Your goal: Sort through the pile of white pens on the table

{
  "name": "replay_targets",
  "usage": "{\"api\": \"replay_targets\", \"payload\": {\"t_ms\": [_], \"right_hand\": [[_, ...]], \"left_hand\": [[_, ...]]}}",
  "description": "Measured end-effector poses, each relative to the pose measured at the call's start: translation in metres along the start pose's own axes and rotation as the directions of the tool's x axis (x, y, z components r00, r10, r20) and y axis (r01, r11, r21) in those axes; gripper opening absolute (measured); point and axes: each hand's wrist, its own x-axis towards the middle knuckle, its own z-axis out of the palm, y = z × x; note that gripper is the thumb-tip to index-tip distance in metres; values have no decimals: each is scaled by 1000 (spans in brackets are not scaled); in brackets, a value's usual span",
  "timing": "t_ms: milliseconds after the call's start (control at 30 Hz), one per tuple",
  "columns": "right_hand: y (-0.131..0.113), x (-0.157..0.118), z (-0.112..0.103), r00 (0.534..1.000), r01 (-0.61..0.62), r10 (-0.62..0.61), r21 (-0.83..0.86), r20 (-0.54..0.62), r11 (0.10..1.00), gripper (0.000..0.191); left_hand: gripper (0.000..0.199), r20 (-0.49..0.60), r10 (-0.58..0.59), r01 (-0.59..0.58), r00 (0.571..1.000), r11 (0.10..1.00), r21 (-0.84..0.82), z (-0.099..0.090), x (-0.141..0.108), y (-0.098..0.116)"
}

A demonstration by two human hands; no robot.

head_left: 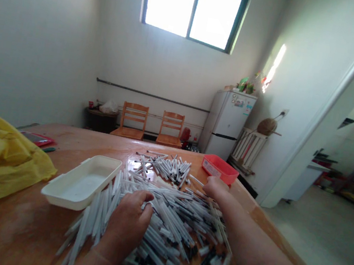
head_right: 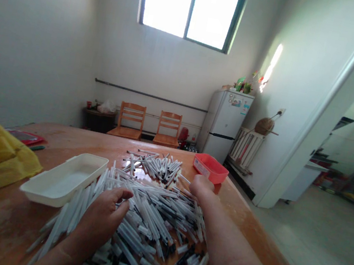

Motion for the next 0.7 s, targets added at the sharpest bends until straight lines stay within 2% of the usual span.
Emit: {"api": "replay_targets", "payload": {"t_ms": [100,200,267,333,400,467,633,700], "right_hand": [[0,-27,-11,996,85,-85,109,-7,990,26],[-8,-73,-12,974,206,-224,279,34,938,11],[-16,-109,-5,942,263,-324,405,88,876,10],[-23,-144,4,899,291,-417,528,135,798,11],[-29,-171,15,815,198,-544,788,197,582,11],[-32,-187,24,775,103,-592,881,220,462,14],[-32,-194,42,773,-85,-593,963,226,256,18],[-30,-192,48,759,-98,-620,976,200,195,24]], "left_hand": [[25,-19,-24,23,1000,996,-88,1,1,0],[24,-3,-80,76,997,956,-284,1,2,3],[31,24,-157,151,987,882,-447,0,3,6],[42,83,-263,260,961,765,-590,-2,4,9],[49,163,-324,342,932,636,-691,-6,4,11],[49,215,-323,367,922,545,-754,-9,4,13],[43,255,-291,362,922,420,-832,-11,2,16],[42,292,-273,383,917,390,-837,-11,1,19]]}}
